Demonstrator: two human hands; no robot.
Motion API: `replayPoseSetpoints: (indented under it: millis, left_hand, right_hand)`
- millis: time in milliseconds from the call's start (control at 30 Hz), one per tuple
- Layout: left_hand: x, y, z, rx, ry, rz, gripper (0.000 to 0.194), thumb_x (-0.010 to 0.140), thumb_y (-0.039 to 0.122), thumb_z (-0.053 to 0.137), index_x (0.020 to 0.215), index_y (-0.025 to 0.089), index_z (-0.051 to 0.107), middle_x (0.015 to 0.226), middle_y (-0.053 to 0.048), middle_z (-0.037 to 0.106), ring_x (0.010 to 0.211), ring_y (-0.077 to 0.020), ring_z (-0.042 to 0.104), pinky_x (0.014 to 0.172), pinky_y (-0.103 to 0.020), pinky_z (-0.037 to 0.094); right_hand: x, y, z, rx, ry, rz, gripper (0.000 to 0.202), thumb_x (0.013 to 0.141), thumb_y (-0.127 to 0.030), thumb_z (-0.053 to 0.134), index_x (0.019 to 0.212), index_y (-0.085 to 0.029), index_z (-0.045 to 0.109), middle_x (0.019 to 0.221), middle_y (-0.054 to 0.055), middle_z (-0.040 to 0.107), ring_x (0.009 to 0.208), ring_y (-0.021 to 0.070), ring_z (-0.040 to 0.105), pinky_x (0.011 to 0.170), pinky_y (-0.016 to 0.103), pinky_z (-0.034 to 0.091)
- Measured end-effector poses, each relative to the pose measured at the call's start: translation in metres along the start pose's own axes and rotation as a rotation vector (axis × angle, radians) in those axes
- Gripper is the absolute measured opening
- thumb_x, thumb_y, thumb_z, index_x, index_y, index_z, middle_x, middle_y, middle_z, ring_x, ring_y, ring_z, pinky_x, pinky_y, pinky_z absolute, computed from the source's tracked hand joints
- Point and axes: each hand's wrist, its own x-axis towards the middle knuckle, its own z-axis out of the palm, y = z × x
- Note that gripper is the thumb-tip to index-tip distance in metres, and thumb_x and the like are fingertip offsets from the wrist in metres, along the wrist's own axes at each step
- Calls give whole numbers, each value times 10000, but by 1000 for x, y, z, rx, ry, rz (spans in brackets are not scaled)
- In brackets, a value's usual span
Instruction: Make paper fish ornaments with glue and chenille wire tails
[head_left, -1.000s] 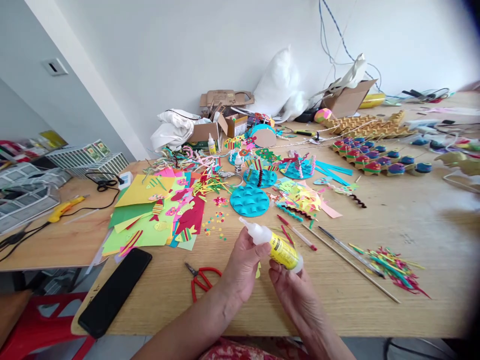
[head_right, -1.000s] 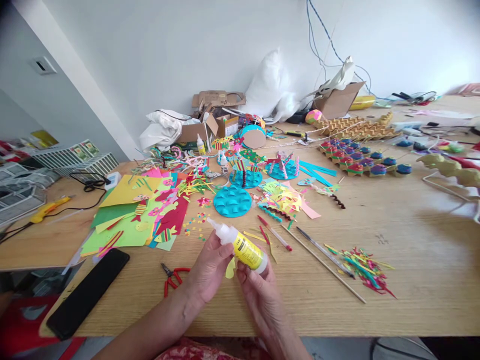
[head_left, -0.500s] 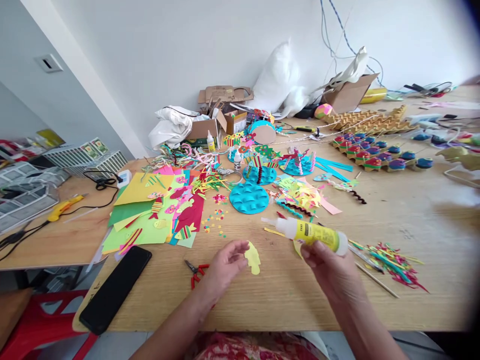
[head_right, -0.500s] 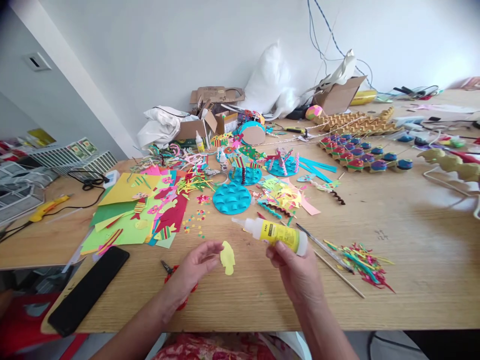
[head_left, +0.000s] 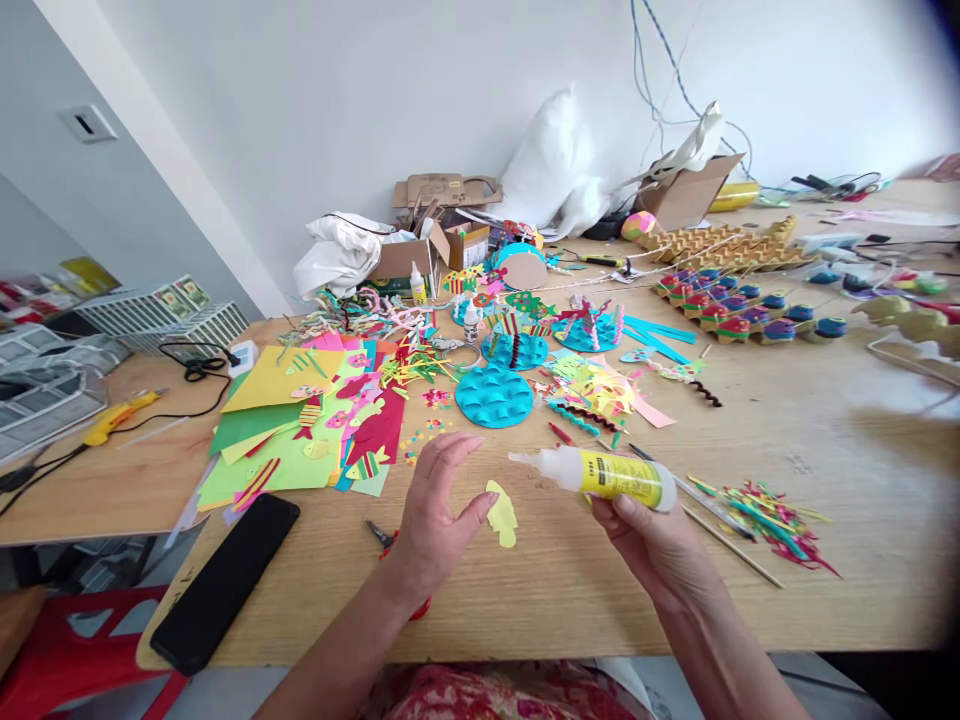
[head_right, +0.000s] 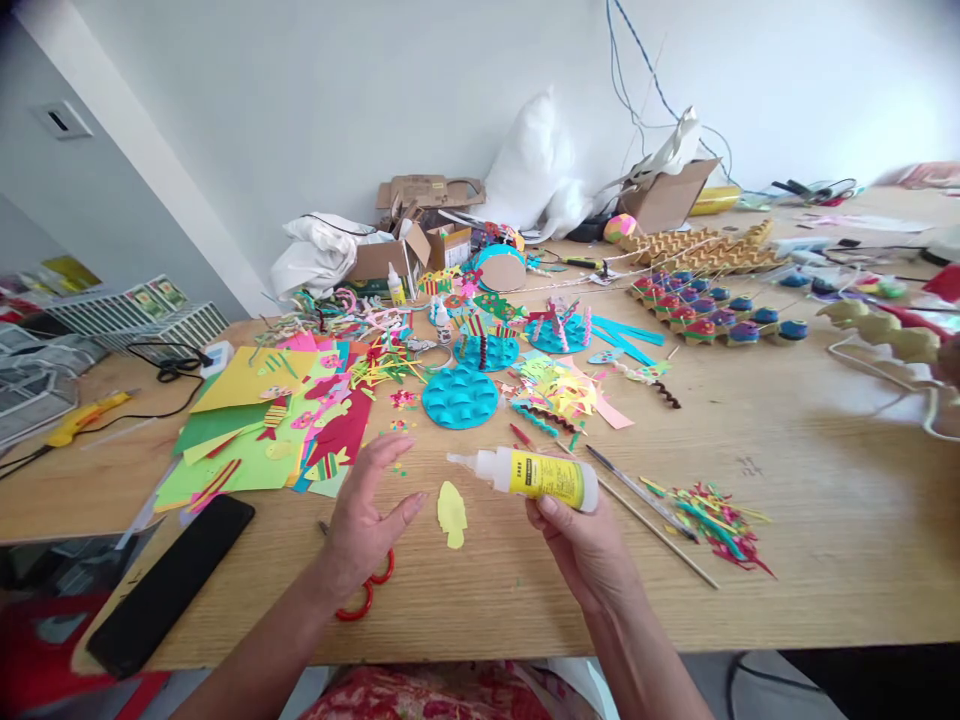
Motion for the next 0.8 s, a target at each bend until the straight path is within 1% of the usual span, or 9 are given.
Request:
replayPoseSetpoints:
  millis: [67,133,267,367,467,567,700,767,800]
  left_hand:
    - [7,10,-5,100,-13,154,424,776,173,561,1181,229,449,1164,-79,519,1130,-211,442,983,-407,337]
    - [14,18,-5,150,-94,224,439,774,191,574,1193,227,447,1169,-79,524,1155,-225,415,1000,-415,313]
    - [25,27,11,188,-322,222,545,708,244,661,1211,226,453,1198,-74,531,1190,-262,370,1010,-438,270]
    - [31,28,28,187,-416,214,496,696,245,675,1160,225,499,1116,-80,582,1116,-269,437,974,-453,279]
    - [32,27,40,163,-409,206,412,717,261,657,1105,204,532,1052,-85,609,1037,-257,489,941,-442,307]
    - [31,25,43,118,-388,187,416,729,259,644,1123,212,521,1076,-83,603,1056,-255,489,958,-445,299]
    - [28,11,25,94,-328,138,488,749,217,605,1212,225,451,1191,-85,544,1139,-241,447,985,-428,312]
    - [22,0,13,140,-312,68,366,790,139,514,1149,210,507,1150,-83,567,1100,-217,480,962,-406,356]
    - [17,-6,8,175,-341,39,318,801,95,463,1088,201,548,1091,-78,596,1050,-206,513,936,-395,384]
  right_hand:
    - [1,0,-1,-19,10,-18,418,466,-285,825,819,-224,611,607,-31,562,454,71,423,366,188,326]
    - [2,0,-1,-100,14,-44,391,467,-300,821,775,-204,601,584,-28,552,447,75,420,364,194,333]
    - [-1,-3,2,-331,-12,-81,406,481,-277,814,801,-195,579,604,-12,582,496,110,481,395,211,382]
    - [-4,-2,6,-435,-43,-69,413,488,-273,811,824,-198,584,656,4,618,548,136,528,455,234,430]
    - [-6,3,9,-381,-61,-70,445,490,-298,811,875,-212,604,773,20,659,693,180,587,597,276,479]
    - [-5,11,9,-307,-59,-48,471,508,-329,801,931,-229,621,881,27,675,820,216,604,721,326,481]
    - [0,13,5,-367,-27,-21,422,524,-339,794,900,-233,637,895,32,695,853,240,620,780,362,472]
    - [3,10,4,-443,-18,-15,410,531,-352,789,889,-220,638,890,44,699,847,249,626,775,368,477]
    - [4,8,4,-479,-23,-16,406,536,-361,784,884,-212,636,890,51,698,844,252,626,771,371,479]
